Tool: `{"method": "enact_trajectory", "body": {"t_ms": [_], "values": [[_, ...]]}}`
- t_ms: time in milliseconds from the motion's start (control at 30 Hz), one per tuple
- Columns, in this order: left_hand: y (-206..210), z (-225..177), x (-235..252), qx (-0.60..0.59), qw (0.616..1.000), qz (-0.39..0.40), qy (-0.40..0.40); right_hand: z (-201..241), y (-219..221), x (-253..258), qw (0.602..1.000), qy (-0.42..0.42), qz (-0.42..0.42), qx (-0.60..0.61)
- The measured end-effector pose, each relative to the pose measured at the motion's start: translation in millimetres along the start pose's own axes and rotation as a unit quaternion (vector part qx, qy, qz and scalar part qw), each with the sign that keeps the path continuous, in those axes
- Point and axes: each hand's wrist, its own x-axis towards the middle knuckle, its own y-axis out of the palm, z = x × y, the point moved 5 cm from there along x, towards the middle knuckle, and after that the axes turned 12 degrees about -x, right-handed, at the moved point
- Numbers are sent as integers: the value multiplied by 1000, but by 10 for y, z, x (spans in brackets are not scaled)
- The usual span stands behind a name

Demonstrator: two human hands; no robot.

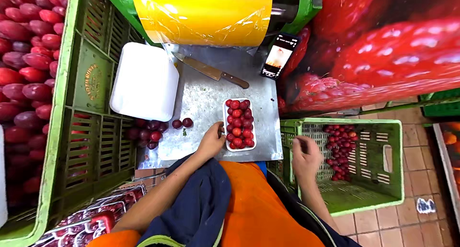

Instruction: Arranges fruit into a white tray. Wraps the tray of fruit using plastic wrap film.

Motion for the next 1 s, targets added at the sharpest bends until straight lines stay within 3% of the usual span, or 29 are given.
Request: {"method": "enact_trajectory", "body": {"t_ms": [133, 200, 367, 600, 700, 1000], "values": [[18, 34, 67, -17, 1000, -18, 5, 480, 796, 359, 969, 62, 216, 99], [20, 43, 96, -8, 1000, -20, 2, 566, 1065, 463, 957, 85, 257, 105], [-17, 45, 149, -5, 1000, -17, 5, 525, 1295, 553, 959, 102, 241, 109], [-113, -105, 67, -30, 999, -26, 9, 538, 1414, 548, 935, 175, 188, 243], [-161, -367, -178, -28, 999, -33, 7, 678, 1295, 525, 899, 206, 163, 351], [-331, -809, -804, -86, 995, -30, 30, 1191, 845, 198, 740, 305, 203, 564]]}}
